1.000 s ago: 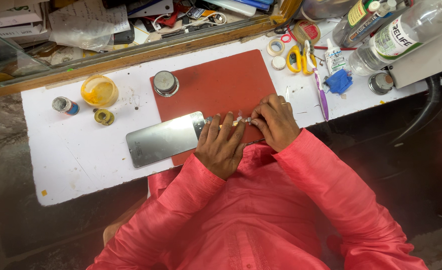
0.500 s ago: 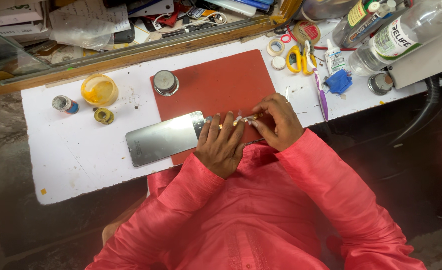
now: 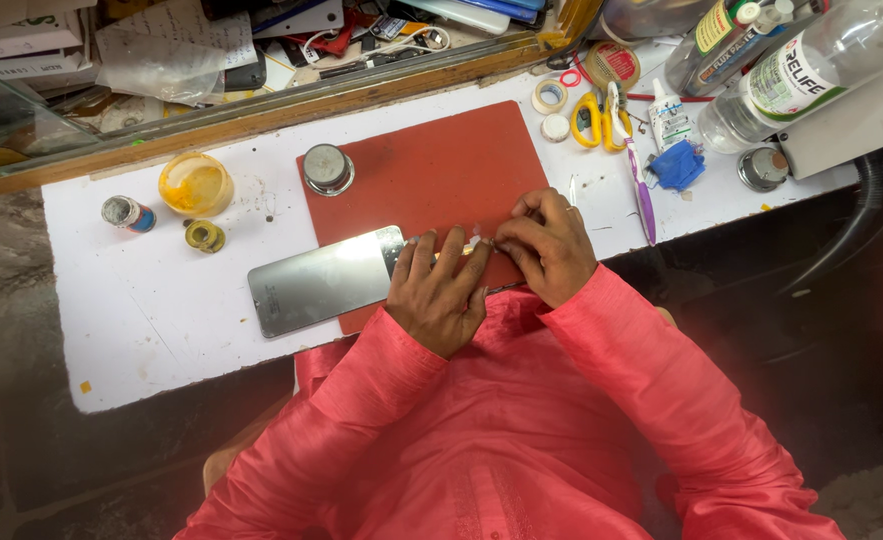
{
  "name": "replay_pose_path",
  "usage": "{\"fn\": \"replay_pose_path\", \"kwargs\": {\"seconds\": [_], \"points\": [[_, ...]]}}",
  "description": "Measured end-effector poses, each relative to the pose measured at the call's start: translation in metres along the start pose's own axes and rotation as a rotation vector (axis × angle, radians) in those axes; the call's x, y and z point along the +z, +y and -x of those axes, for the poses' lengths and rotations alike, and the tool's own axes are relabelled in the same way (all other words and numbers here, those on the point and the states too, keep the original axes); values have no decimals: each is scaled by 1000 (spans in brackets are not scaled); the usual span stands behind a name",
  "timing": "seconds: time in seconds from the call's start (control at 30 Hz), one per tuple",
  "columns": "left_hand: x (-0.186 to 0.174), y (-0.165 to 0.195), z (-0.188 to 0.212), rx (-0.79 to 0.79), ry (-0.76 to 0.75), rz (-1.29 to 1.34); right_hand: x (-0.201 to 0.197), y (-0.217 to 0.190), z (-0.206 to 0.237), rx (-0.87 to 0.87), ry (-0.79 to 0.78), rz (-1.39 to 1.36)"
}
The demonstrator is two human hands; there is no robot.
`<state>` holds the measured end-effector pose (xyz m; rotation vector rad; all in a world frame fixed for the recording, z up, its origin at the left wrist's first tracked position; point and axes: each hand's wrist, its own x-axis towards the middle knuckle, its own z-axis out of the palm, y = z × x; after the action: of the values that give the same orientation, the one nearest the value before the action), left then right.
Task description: The person works on a small flex cable component taped to the back of a phone panel on a red mat. They hold the component, apply a heated tool to its contacts, brush the area with a toothbrush, peel off tape pieces, and finally press the component against the phone panel.
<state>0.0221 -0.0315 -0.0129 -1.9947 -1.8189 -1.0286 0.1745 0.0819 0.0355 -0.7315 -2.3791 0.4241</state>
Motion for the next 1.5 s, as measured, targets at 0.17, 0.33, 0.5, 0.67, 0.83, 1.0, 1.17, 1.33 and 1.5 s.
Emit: {"fn": "replay_pose_path", "kwargs": {"seconds": [0.17, 0.33, 0.5, 0.67, 0.83, 1.0, 1.17, 1.33, 1.5], "points": [[-3, 1, -2, 3, 12, 2, 1, 3, 6, 3, 14, -35], [-5, 1, -2, 10, -2, -1, 1, 7, 12, 12, 5, -84], [-4, 1, -2, 18, -10, -5, 0, 10, 14, 26, -12, -150], [-3, 0, -1, 20, -9, 10, -5, 13, 12, -18, -44, -199], [-1, -1, -1, 27, 8, 8, -15, 17, 13, 59, -84, -529], [2, -4, -1, 46, -8, -11, -31, 19, -2, 289, -12, -879], [5, -5, 0, 47, -13, -17, -41, 20, -46, 547, -56, -788], [5, -4, 0, 53, -31, -24, -39, 17, -77, 799, -69, -666], [5, -4, 0, 49, -48, -28, -34, 15, -79, 615, -10, -550]]}}
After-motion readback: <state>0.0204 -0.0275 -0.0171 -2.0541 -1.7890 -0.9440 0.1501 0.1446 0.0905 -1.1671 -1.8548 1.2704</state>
